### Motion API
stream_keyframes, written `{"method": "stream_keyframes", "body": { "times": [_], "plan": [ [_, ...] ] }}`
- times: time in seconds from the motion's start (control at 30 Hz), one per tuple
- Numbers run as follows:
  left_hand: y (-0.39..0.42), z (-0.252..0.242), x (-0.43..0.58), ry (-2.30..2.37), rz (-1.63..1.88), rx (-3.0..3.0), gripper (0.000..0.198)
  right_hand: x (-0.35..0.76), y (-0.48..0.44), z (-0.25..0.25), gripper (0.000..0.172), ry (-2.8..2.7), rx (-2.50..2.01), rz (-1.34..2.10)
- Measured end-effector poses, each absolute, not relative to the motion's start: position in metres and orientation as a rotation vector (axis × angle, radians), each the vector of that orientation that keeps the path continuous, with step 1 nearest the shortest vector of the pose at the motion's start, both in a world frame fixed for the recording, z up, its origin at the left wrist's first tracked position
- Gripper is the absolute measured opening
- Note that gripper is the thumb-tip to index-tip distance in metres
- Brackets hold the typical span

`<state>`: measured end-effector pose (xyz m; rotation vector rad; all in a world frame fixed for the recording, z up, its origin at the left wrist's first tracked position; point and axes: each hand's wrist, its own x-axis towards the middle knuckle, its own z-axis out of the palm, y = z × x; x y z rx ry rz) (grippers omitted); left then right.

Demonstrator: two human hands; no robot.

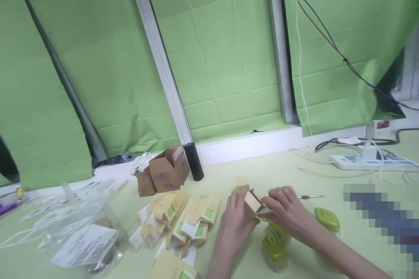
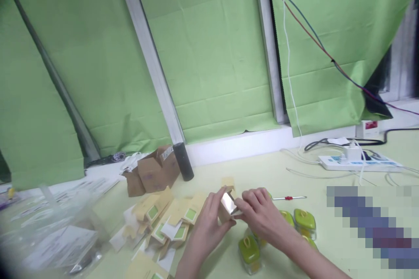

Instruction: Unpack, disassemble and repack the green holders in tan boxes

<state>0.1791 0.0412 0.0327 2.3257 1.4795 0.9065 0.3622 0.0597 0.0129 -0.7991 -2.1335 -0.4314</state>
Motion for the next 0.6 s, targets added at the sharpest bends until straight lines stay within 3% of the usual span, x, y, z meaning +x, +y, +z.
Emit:
{"method": "stream_keyframes", "body": {
  "times": [0.2, 0.4, 0.6],
  "plan": [
    [0.036, 0.016, 0.165, 1.518, 0.905, 2.611, 0.055, 0.367, 0.038, 0.036, 0.014, -2.322, -0.946, 0.196],
    [0.028, 0.017, 0.17, 1.44, 0.708, 3.033, 0.047, 0.352, 0.048, 0.025, 0.015, -2.396, -0.987, -0.216],
    [0.027, 0.015, 0.16, 1.521, 0.556, 3.0, 0.048, 0.339, 0.058, 0.015, 0.012, -2.21, -0.978, 0.049]
  ]
}}
